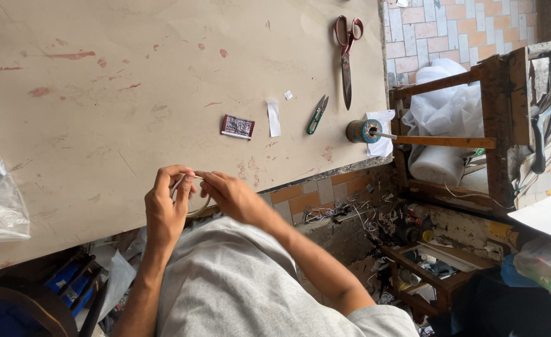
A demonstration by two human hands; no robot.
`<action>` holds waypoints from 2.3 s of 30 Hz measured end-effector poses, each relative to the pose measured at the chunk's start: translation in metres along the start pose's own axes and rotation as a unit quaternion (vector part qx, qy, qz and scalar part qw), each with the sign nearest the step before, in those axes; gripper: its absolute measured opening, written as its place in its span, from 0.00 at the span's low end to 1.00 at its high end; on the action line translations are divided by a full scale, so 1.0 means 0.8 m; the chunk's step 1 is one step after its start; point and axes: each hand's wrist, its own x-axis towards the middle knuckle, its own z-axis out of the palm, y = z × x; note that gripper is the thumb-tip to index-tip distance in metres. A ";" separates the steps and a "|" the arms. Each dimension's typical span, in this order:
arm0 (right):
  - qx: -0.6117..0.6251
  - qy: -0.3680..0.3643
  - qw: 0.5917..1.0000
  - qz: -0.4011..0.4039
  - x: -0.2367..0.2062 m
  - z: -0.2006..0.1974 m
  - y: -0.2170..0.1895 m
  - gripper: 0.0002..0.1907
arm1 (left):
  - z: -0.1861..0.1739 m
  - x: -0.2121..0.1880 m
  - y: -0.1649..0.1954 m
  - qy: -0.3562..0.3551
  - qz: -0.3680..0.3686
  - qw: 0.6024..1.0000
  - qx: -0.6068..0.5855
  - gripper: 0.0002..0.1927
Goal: The person folds a small woven garment label at a workbench, presses a strip of tape onto it, attaches a small paper tag to the label, and trims the tag string with scissors. They handle the label repeatedly, turning it over and smoothing the tag into place before setting it on the table.
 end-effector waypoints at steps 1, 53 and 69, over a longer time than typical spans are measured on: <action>0.007 -0.049 0.999 0.018 0.007 -0.015 0.017 0.18 | 0.001 0.001 -0.004 0.013 0.052 0.997 0.056 0.14; -0.027 0.134 0.973 0.186 0.073 -0.050 0.106 0.17 | -0.006 0.134 -0.155 0.009 0.255 0.895 0.365 0.21; -0.160 0.265 0.888 0.339 0.163 0.060 0.063 0.13 | -0.022 0.122 -0.193 -0.079 0.446 0.782 0.427 0.18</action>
